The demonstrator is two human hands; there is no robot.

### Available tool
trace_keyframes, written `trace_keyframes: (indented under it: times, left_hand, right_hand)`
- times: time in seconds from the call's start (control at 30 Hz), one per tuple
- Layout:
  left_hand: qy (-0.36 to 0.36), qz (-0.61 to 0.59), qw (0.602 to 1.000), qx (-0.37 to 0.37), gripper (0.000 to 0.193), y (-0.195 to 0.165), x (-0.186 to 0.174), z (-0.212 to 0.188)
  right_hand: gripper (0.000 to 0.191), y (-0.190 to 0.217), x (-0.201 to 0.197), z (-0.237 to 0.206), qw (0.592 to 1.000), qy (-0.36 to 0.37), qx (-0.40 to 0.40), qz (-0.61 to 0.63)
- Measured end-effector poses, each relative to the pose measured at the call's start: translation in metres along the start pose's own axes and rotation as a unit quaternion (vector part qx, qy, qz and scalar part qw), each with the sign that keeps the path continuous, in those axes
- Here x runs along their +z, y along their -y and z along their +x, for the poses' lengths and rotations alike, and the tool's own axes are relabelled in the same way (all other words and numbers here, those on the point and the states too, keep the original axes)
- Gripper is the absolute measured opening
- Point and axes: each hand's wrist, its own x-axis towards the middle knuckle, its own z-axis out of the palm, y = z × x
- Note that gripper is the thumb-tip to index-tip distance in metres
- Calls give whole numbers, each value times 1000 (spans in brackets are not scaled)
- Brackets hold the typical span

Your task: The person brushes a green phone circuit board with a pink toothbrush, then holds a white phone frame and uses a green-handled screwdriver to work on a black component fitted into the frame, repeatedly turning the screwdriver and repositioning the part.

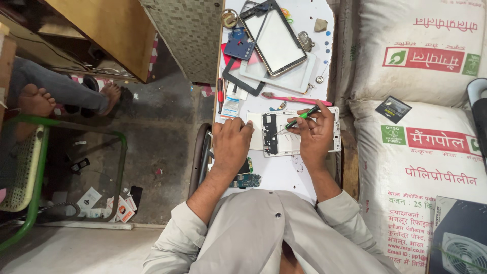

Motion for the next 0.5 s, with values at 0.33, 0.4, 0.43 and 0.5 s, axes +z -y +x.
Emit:
trace_keyframes:
  times: [0.33,0.4,0.43,0.5]
  left_hand:
    - [0,-63,998,-15,17,-6,-3,-2]
    - [-1,-102,995,-12,26,-10,-3,-2]
    - [2,-123,992,-8,32,-13,-3,-2]
    - [15,-163,987,6,43,-14,-2,0]
  right_hand:
    - [58,-2,-1,-4,1000,-10,-16,-2]
    - [58,-3,0,-6,999,-14,-29,-4]
    - [57,-3,0,-8,999,-18,-36,-8]
    - [56,-4,0,-9,998,-21,-55,-17]
